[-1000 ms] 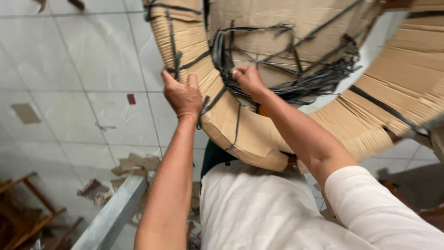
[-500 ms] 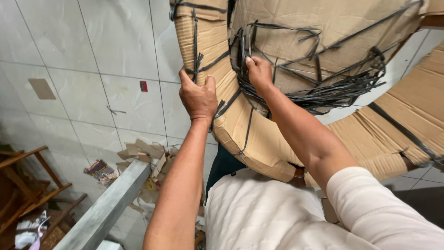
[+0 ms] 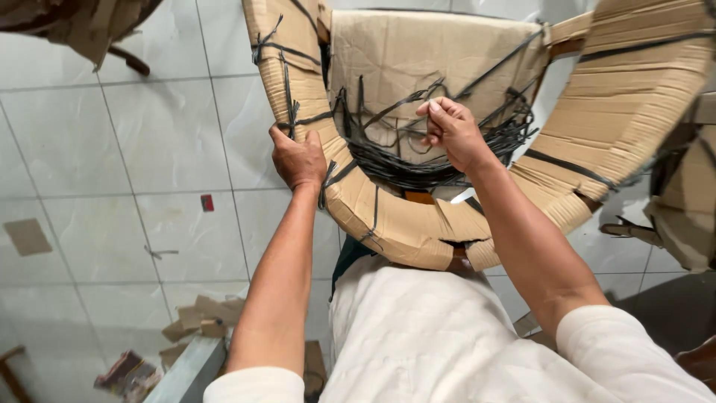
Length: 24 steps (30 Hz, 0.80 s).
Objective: Wrapping and securing black plastic strips around a chair frame using a hook tool
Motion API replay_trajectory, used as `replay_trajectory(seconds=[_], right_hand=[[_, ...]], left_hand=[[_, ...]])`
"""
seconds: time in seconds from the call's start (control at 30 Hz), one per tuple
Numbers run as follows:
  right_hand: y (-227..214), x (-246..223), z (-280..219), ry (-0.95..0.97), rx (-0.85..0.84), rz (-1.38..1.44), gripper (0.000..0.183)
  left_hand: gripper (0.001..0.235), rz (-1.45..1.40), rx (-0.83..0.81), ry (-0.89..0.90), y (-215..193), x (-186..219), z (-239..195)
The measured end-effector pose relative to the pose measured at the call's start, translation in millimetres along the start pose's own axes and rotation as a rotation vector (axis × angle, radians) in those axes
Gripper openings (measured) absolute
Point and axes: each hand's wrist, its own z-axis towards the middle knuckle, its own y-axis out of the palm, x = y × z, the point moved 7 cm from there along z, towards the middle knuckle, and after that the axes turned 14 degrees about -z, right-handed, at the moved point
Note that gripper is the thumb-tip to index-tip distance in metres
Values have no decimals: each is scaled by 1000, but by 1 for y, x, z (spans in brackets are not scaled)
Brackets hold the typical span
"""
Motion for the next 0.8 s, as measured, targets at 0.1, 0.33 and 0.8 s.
replay_trajectory(seconds=[0.1, 0.33, 0.8], right_hand=[[5, -48, -39, -155, -44, -117, 26], [11, -131, -121, -317, -26, -83, 23], [112, -108, -243, -210, -162, -662, 19]], left_hand=[[49, 11, -28, 1, 0, 0, 1], [64, -199, 11, 728, -32, 121, -67], [53, -519, -1820, -690, 29, 133, -206]])
